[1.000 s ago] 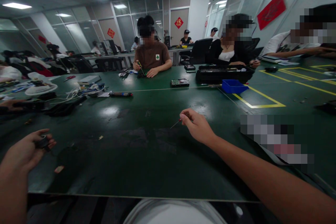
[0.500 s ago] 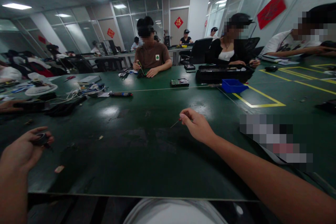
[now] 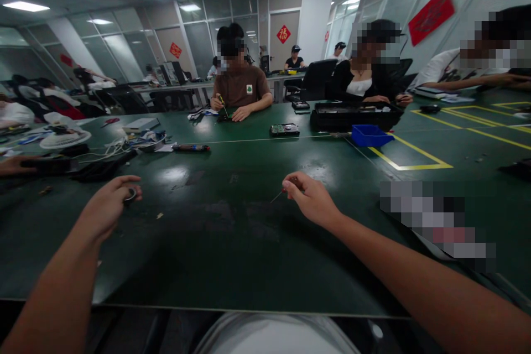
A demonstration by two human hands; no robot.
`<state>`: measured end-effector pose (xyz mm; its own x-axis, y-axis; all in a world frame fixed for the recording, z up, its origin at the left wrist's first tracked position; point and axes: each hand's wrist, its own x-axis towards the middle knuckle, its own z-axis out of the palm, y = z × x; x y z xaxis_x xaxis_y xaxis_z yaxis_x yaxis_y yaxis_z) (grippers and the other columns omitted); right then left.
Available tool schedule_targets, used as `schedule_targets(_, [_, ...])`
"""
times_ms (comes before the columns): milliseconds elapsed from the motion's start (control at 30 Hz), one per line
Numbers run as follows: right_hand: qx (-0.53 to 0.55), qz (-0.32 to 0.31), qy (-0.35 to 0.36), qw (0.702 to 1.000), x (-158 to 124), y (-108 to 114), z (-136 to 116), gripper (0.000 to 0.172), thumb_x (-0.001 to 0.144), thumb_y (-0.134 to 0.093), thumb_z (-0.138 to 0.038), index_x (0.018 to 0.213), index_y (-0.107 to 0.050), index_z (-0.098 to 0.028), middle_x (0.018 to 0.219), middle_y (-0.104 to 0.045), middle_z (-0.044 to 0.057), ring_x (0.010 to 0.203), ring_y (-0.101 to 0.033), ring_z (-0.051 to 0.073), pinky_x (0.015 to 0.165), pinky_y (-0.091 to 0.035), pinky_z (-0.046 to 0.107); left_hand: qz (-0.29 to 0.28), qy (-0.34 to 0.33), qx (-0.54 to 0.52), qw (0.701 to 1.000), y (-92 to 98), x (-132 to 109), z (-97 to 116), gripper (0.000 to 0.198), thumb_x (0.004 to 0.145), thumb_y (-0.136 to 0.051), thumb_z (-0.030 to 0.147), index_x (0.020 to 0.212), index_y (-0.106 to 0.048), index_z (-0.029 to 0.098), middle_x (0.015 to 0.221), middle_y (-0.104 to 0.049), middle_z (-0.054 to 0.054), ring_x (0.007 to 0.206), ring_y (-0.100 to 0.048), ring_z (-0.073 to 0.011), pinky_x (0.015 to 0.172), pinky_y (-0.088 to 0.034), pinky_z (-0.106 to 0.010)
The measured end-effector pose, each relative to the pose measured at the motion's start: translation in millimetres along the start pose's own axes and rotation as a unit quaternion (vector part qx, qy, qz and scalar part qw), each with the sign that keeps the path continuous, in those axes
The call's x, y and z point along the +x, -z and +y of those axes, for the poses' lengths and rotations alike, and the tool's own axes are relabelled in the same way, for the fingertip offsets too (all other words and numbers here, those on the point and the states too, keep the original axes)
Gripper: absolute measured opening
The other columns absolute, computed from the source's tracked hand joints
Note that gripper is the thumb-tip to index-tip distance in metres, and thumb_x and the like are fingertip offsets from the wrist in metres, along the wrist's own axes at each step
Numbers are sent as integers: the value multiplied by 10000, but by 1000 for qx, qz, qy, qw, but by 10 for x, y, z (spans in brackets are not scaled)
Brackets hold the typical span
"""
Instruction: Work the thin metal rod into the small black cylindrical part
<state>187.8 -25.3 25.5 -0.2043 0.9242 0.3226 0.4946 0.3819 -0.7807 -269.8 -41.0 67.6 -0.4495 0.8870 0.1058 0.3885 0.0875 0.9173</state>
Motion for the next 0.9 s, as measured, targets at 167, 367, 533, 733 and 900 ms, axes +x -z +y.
schedule_targets(167, [0,-2,-6,1000,-6,2,3,236,958,-530,-421,987,-643,-216,669,-651,-15,612,-639,171,615,-461,300,-131,-44,-61,988,-729,-310,515,369,670,-544,129,1032,-605,168,714,-593,15,712,-534,-156,685,-400,-262])
schedule_targets(367, [1,14,12,1000,-6,2,53,244,947,-555,-381,1103,-634,-210,892,-723,41,802,-694,202,735,-512,339,-250,-47,-207,945,-1520,-548,860,343,634,-519,163,966,-601,138,729,-575,-16,701,-547,-171,670,-438,-288])
schedule_targets(533, [-16,4,14,1000,-1,1,42,225,948,-567,-378,1068,-675,-221,840,-728,21,728,-682,187,677,-493,321,-257,-108,-75,957,-2044,-763,945,531,687,-605,57,1202,-540,169,989,-633,-32,881,-603,-176,813,-455,-306])
schedule_targets(733, [-18,59,28,998,-36,17,-26,236,895,-650,-442,848,-672,-211,686,-660,2,629,-613,176,578,-435,303,-292,-196,48,935,-2399,-904,713,309,809,-633,50,1093,-611,169,1074,-682,-60,997,-630,-202,921,-466,-341])
schedule_targets(900, [125,157,40,979,-53,16,-16,199,945,-578,-402,959,-654,-218,808,-693,24,722,-657,176,662,-512,320,-304,-258,43,916,-2370,-863,511,351,814,-695,96,1135,-678,238,1193,-687,-35,1132,-621,-222,1017,-455,-378])
